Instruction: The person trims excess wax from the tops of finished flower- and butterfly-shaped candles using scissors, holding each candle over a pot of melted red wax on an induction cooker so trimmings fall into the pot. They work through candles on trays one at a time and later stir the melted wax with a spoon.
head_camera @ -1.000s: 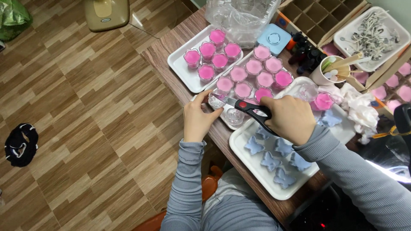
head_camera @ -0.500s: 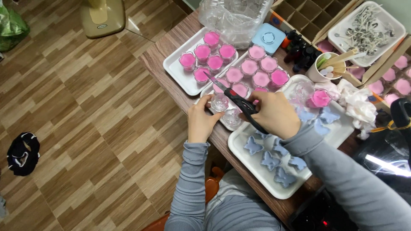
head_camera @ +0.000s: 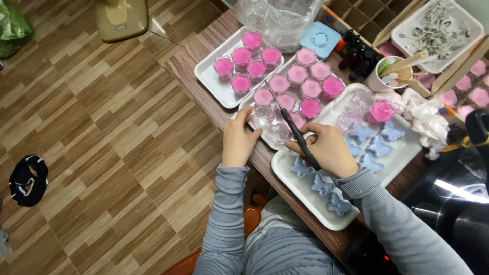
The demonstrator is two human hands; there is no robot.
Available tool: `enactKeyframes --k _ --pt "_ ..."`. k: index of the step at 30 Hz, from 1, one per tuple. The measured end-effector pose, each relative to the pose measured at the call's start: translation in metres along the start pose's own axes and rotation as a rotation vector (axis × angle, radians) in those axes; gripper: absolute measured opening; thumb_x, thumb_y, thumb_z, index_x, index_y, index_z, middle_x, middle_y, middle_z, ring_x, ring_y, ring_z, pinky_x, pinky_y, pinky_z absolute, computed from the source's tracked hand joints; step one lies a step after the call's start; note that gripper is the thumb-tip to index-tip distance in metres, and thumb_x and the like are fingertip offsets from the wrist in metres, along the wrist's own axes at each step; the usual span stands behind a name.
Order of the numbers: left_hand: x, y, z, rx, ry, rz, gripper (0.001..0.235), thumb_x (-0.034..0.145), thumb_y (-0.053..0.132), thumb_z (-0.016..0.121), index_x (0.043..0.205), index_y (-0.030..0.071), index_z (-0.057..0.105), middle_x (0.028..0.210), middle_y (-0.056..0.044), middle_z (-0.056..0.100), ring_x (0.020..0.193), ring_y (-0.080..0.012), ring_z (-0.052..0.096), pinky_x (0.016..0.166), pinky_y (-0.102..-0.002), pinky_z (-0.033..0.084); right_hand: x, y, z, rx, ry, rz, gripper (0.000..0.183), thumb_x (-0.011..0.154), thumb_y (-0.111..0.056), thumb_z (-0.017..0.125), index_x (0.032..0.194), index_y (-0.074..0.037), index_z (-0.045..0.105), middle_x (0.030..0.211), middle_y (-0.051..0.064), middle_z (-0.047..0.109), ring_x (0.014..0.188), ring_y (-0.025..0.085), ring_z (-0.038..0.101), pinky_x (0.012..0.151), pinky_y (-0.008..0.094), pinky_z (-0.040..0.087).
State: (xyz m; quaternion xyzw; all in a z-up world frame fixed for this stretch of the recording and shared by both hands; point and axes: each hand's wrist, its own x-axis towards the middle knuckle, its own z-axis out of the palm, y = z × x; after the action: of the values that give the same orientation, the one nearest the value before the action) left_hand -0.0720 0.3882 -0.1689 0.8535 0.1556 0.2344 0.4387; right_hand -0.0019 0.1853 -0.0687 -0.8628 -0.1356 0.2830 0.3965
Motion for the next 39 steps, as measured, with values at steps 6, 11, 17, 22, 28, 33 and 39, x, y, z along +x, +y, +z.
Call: enactKeyframes --k 6,11,17,22,28,33,39 --pt "-0.010 0.099 -0.028 -0.088 -0.012 -0.196 0.038 0.083 0.014 0.079 0.119 0.006 0.071 0.097 -0.012 0.078 0.070 -0.0244 0.072 0.063 -0.034 0.055 -0.025 0.004 -0.004 0.389 -0.047 0.106 0.027 0.086 -0.022 0.079 0.098 0.001 0.071 0.055 0.002 0.060 0.043 0.009 0.052 0.041 0.025 0.037" --pt "-0.035 0.144 0.000 -0.433 -0.193 -0.077 0.023 0.091 0.012 0.074 0.113 0.003 0.071 0.095 -0.010 0.079 0.081 -0.0158 0.077 0.063 -0.026 0.057 -0.064 0.001 -0.030 0.576 0.081 0.047 0.026 0.087 -0.016 0.077 0.102 0.003 0.068 0.061 0.002 0.062 0.047 0.008 0.056 0.042 0.024 0.044" --pt "-0.045 0.212 0.023 -0.571 -0.329 0.103 0.024 0.091 0.004 0.067 0.115 0.002 0.068 0.104 -0.009 0.077 0.089 -0.0163 0.078 0.068 -0.025 0.061 -0.117 0.010 -0.075 0.684 0.278 -0.021 0.027 0.086 -0.014 0.077 0.105 0.003 0.067 0.066 0.002 0.063 0.048 0.008 0.057 0.043 0.022 0.046" --pt "-0.062 0.258 0.055 -0.684 -0.445 0.163 0.026 0.087 0.000 0.066 0.113 0.000 0.063 0.108 -0.011 0.070 0.090 -0.0185 0.076 0.067 -0.026 0.061 -0.153 0.039 -0.106 0.717 0.432 -0.060 0.029 0.086 -0.013 0.077 0.106 0.005 0.064 0.069 0.004 0.068 0.051 0.007 0.060 0.044 0.022 0.047" --pt "-0.087 0.300 0.083 -0.644 -0.822 0.032 0.024 0.092 0.003 0.066 0.116 0.000 0.063 0.083 -0.011 0.075 0.072 -0.0162 0.076 0.064 -0.025 0.059 -0.198 0.079 -0.131 0.666 0.660 -0.037 0.049 0.081 -0.006 0.079 0.122 0.003 0.053 0.074 0.011 0.075 0.052 0.011 0.063 0.045 0.023 0.049" --pt "-0.109 0.323 0.109 -0.712 -0.863 0.119 0.034 0.093 0.005 0.068 0.126 0.000 0.062 0.108 -0.011 0.073 0.080 -0.0150 0.075 0.068 -0.026 0.060 -0.230 0.103 -0.136 0.807 0.770 -0.116 0.049 0.087 -0.005 0.071 0.131 0.004 0.050 0.089 0.014 0.076 0.074 0.012 0.072 0.063 0.025 0.058" --pt "-0.126 0.342 0.121 -0.742 -1.005 0.251 0.049 0.091 0.006 0.074 0.137 0.002 0.058 0.121 -0.010 0.067 0.111 -0.0175 0.069 0.092 -0.030 0.061 -0.274 0.119 -0.132 0.696 0.846 -0.189 0.057 0.097 -0.002 0.059 0.151 0.001 0.043 0.107 0.018 0.073 0.094 0.018 0.073 0.083 0.028 0.059"
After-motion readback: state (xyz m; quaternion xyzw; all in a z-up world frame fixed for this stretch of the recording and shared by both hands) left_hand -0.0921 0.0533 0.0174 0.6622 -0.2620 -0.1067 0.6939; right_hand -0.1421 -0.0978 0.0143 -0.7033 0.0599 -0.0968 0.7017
